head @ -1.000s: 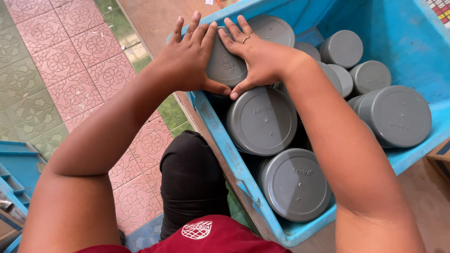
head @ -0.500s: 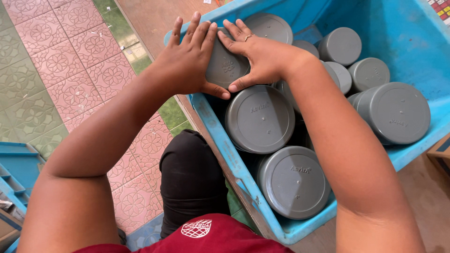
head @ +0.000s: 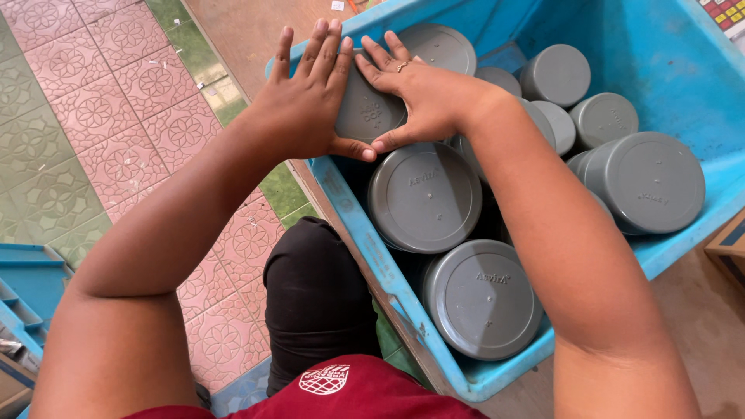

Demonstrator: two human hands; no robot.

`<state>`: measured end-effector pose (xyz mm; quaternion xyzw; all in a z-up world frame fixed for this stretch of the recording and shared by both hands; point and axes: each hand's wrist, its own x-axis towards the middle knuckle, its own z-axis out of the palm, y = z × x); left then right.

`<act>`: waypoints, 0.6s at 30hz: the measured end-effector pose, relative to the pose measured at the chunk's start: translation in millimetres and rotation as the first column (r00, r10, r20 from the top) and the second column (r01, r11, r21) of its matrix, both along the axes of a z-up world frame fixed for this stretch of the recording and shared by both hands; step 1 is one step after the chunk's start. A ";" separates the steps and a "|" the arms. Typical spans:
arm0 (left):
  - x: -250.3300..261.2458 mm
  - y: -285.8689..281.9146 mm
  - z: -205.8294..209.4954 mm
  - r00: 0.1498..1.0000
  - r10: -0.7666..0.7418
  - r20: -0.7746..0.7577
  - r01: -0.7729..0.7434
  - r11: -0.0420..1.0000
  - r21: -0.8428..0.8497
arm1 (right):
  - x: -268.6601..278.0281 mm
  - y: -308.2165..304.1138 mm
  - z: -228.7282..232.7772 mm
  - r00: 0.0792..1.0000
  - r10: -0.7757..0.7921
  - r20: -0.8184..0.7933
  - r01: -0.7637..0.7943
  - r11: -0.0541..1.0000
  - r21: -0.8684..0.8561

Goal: The person cleans grey PVC pipe caps using a cloth and then organizes them into a blue plastic crate and cardboard boxes.

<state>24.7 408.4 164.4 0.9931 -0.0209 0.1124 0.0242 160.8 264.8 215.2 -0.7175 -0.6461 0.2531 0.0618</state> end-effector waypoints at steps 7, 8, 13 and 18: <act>2.8 1.7 -1.4 0.998 0.028 -0.053 -0.026 0.999 0.034 | 4.4 2.2 -8.5 0.998 0.038 0.052 -0.039 0.999 0.013; 3.3 1.5 -0.6 0.997 0.032 -0.063 -0.030 0.999 0.034 | 4.3 2.0 -8.5 0.998 0.037 0.057 -0.038 0.999 0.017; 4.1 1.3 3.6 0.996 0.038 -0.085 -0.035 0.999 0.034 | 3.3 0.4 -9.0 0.997 0.041 0.066 -0.043 0.998 0.036; 6.7 1.0 4.1 0.996 0.039 -0.077 -0.032 0.996 0.087 | 5.0 0.1 -10.4 0.995 0.050 0.088 -0.056 0.996 0.063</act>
